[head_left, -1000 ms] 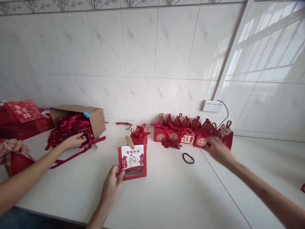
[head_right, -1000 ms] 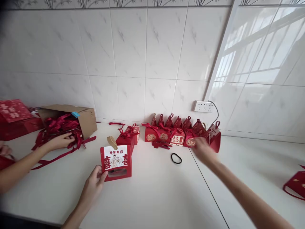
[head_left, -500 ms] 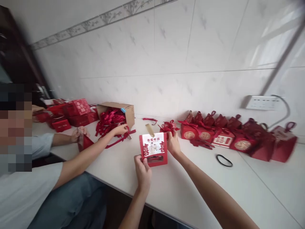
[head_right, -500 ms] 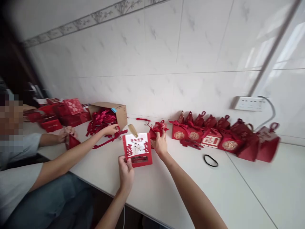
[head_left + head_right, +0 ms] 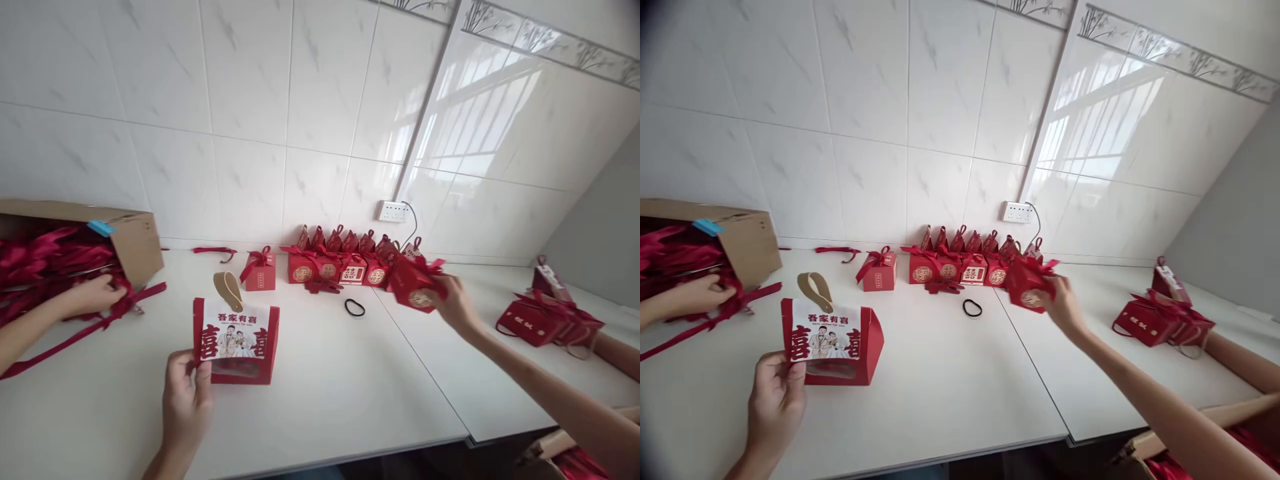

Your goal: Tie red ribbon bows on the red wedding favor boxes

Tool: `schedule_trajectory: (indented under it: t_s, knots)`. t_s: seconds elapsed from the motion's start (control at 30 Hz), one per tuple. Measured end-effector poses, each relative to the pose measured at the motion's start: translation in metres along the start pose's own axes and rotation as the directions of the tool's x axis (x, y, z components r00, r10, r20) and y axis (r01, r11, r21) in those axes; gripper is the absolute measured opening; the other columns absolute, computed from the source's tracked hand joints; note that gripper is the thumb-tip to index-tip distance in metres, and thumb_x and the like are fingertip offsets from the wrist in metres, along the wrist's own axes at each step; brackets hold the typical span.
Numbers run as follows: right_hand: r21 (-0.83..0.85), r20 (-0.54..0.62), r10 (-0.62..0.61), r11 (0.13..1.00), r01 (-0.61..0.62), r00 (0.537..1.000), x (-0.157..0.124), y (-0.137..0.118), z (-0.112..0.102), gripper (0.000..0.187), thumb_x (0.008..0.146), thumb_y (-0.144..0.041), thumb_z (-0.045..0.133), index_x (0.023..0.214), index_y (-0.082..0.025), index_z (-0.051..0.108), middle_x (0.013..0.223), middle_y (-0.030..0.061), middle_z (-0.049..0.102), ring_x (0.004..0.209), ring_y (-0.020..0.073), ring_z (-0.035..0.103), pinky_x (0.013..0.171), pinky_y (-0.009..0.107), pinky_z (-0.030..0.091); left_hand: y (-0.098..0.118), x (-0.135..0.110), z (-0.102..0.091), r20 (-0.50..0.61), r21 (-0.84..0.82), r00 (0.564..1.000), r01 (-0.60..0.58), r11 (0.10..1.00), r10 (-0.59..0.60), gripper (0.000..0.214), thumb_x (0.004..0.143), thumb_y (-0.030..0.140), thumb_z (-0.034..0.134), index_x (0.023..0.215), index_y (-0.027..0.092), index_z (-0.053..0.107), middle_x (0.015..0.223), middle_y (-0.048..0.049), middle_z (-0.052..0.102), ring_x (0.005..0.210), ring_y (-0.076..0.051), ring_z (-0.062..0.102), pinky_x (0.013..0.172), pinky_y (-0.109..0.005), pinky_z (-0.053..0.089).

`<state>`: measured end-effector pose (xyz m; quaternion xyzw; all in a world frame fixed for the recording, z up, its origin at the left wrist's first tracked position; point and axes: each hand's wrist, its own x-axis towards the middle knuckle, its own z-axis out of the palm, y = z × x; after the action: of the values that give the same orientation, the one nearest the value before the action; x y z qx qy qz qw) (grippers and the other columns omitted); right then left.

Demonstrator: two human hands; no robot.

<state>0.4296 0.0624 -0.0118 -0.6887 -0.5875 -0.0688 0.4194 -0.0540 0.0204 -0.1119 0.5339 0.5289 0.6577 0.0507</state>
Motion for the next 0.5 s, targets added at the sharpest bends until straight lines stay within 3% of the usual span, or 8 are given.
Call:
schedule_trajectory:
  t_s: [0.1,0.23,0.33,0.5]
  knots:
    - [-0.141,-0.091,0.233,0.959,-0.244,0.968,0.007,0.062,-0.041,0.046,0.078,-0.043,0.053,0.115,-0.018,0.055,0.126,0.0232,0.044,0.103,0.0369,0.055,0.08,0.048,0.043,-0.001,0.001,0.002,0.097,0.052,0.995,-0.002,0.999,-0.003,0.039,0.078,0.059,0.049,0.084,0.021,0.048,0.078,-0.0035,0.059,0.073,-0.02,0.062,0.065,-0.03,0.051]
    - [-0.234,-0.221,0.46,0.831,-0.504,0.86,-0.009,0.12,-0.059,0.055,0.079,-0.046,0.05,0.122,-0.013,0.053,0.129,0.0328,0.035,0.118,0.0497,0.042,0.08,0.057,0.037,-0.002,0.004,0.001,0.161,0.11,0.984,0.064,0.992,-0.081,0.038,0.074,0.059,0.049,0.082,0.022,0.048,0.076,-0.0043,0.063,0.07,-0.022,0.066,0.058,-0.029,0.054]
    - [-0.236,-0.267,0.499,0.796,-0.558,0.824,-0.017,0.147,-0.056,0.054,0.084,-0.041,0.041,0.127,-0.008,0.049,0.131,0.0357,0.032,0.127,0.05,0.031,0.086,0.06,0.034,-0.003,0.006,0.0,0.153,0.18,0.981,0.093,0.979,-0.122,0.036,0.072,0.057,0.05,0.079,0.022,0.049,0.075,-0.0045,0.066,0.068,-0.023,0.067,0.055,-0.028,0.054]
    - [-0.193,-0.256,0.445,0.846,-0.496,0.858,-0.003,0.17,-0.06,0.045,0.082,-0.035,0.052,0.117,-0.007,0.059,0.122,0.0387,0.041,0.119,0.0503,0.043,0.081,0.059,0.037,-0.005,0.01,0.003,0.138,0.238,0.988,0.04,0.97,-0.074,0.037,0.069,0.06,0.051,0.074,0.023,0.052,0.069,-0.0028,0.067,0.061,-0.022,0.067,0.049,-0.026,0.053]
